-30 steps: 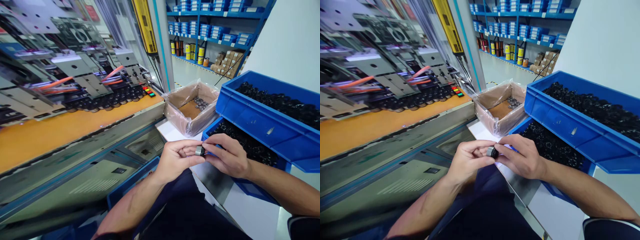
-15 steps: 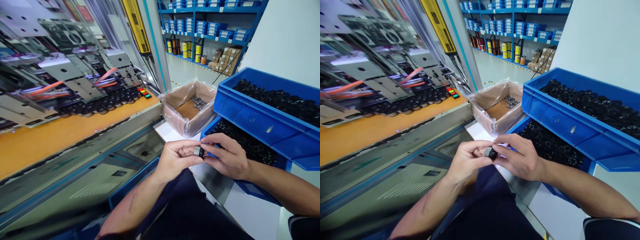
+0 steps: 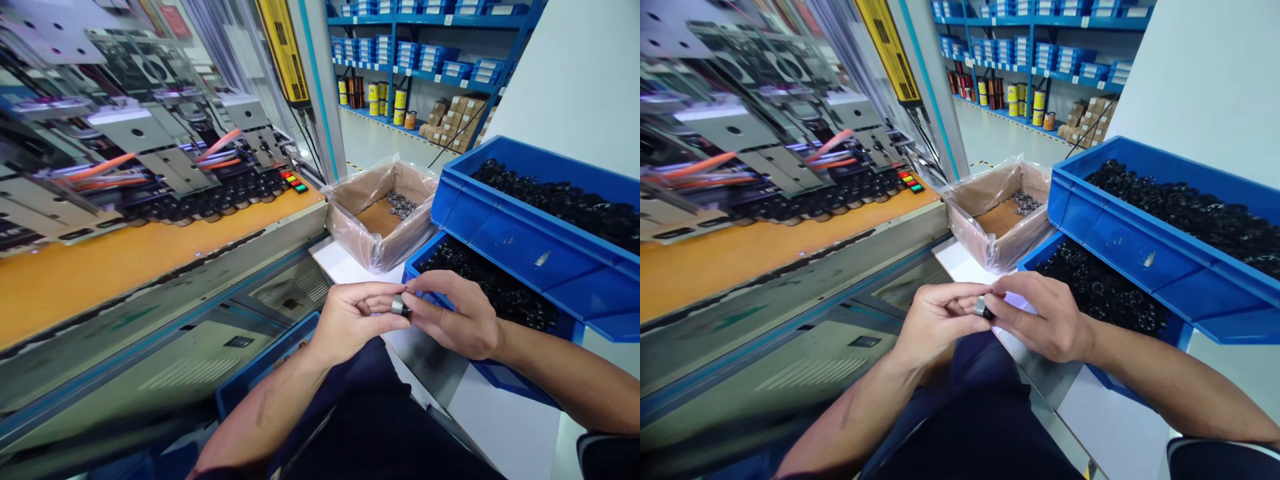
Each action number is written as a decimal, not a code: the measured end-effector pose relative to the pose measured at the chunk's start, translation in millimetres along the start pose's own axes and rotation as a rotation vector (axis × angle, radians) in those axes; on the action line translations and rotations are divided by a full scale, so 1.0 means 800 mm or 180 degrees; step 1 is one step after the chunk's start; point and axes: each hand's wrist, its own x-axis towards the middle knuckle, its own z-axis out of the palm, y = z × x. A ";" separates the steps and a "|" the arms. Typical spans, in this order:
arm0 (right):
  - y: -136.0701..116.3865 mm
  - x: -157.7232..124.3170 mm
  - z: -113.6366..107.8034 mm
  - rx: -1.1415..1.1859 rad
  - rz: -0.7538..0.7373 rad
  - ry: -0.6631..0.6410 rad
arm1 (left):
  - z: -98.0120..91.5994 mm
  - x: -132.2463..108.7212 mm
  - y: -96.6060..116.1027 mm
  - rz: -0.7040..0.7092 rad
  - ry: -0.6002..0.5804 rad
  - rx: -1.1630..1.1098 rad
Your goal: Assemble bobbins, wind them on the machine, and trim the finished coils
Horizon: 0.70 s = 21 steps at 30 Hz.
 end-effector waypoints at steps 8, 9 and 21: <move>-0.009 0.006 -0.002 0.0215 -0.0082 -0.0019 | -0.004 -0.003 0.005 -0.0416 -0.0122 -0.0153; -0.010 0.006 -0.002 0.0257 -0.0006 -0.0029 | -0.003 -0.003 0.004 -0.0398 -0.0072 -0.0177; -0.011 0.002 0.005 -0.0092 -0.0221 0.0199 | 0.006 -0.014 -0.012 0.0163 0.0258 -0.0164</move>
